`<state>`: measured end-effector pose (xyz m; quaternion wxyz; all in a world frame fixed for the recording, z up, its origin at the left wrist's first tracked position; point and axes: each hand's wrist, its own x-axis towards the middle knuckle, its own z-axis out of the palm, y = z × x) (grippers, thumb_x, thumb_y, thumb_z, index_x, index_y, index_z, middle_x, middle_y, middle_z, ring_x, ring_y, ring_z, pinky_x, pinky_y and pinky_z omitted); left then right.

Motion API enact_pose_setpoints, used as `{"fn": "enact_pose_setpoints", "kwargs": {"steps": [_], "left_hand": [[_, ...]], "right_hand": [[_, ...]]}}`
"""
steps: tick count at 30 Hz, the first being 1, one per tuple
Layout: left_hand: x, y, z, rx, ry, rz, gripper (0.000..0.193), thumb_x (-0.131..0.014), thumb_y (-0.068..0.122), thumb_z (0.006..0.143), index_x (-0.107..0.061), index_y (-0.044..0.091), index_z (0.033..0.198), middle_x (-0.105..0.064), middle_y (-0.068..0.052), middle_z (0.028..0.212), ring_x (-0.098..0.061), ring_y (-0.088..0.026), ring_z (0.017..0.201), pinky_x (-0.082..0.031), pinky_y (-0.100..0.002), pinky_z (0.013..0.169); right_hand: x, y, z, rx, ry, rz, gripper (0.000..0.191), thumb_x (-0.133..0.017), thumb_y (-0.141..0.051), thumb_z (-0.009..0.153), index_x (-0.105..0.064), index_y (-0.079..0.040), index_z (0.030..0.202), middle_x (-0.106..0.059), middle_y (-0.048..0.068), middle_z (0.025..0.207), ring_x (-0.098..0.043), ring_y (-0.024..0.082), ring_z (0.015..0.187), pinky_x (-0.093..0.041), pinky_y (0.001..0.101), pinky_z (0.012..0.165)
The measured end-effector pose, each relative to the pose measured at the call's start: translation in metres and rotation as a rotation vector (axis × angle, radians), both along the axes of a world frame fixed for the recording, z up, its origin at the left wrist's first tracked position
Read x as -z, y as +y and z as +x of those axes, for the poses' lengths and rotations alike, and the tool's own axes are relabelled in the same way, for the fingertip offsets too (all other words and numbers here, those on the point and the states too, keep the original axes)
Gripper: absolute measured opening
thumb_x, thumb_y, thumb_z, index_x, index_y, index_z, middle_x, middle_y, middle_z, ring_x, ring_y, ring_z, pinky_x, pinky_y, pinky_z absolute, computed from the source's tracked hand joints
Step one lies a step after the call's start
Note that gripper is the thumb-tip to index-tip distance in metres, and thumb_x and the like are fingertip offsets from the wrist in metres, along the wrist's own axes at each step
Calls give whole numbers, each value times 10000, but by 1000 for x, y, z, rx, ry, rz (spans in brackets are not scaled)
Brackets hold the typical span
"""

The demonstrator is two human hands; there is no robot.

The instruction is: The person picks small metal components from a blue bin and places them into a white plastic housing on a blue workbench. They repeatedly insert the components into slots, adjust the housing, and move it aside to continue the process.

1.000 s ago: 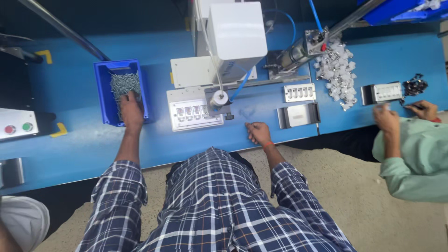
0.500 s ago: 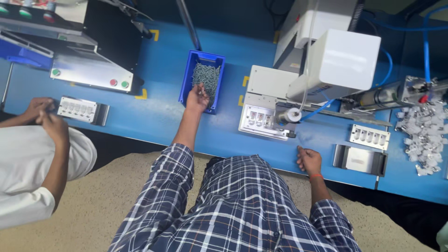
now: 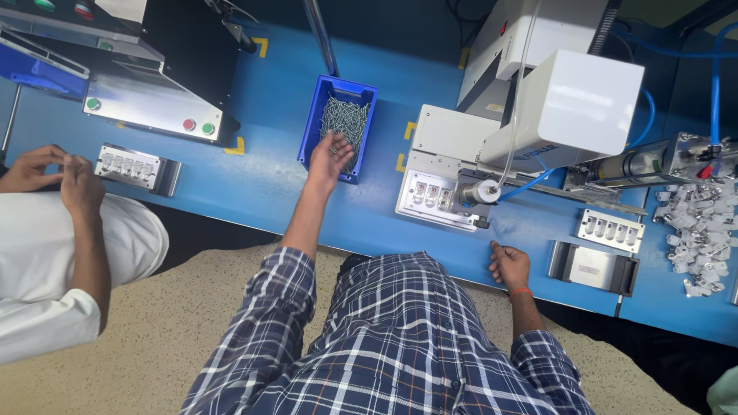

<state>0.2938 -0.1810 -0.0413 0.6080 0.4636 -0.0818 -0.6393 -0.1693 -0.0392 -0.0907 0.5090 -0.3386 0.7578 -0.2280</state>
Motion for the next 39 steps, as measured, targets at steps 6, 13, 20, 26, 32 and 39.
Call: {"fn": "enact_pose_setpoints", "kwargs": {"steps": [6,13,20,26,32,39], "left_hand": [[17,-21,-1,489,-1522,145,417,-849,324,823,-651,4,1003,-696,-206,1034,-693,-387,979,-560,-462,865],[27,-22,-9,650,-1754,-32,261,-709,158,909,-627,-4,1097,-679,-267,1124,-671,-450,1057,-549,-518,929],[14,-18,-8,711,-1831,-150,194,-589,-10,887,-628,7,1075,-686,-250,1108,-681,-439,1033,-557,-519,890],[22,-12,-3,236,-941,-62,121,-578,158,1064,-594,41,1094,-650,-127,987,-645,-268,904,-554,-401,809],[16,14,-2,125,-186,-149,71,-540,131,1074,-533,69,1107,-635,-58,1003,-655,-185,936,-577,-344,875],[-33,88,-50,285,-118,-277,50,-552,116,1087,-510,90,1089,-609,-65,969,-612,-176,892,-531,-336,843]], "right_hand": [[8,-2,-4,-2,20,20,414,-713,-342,969,-675,0,739,-622,87,565,-504,126,389,-399,298,350],[10,-4,-4,7,16,9,407,-714,-339,967,-675,-2,741,-626,83,567,-506,122,390,-398,299,348],[5,-7,1,3,36,13,414,-711,-347,965,-675,-1,739,-626,85,566,-516,125,395,-403,297,355],[3,-9,4,3,35,5,414,-706,-347,969,-681,-2,741,-629,85,566,-515,122,395,-403,293,355],[7,-6,1,6,4,-5,392,-704,-346,975,-686,-1,792,-651,86,608,-547,124,440,-424,288,388],[-60,6,29,-468,-13,68,303,-751,-359,923,-794,-60,943,-763,73,733,-691,134,600,-563,256,549]]}}
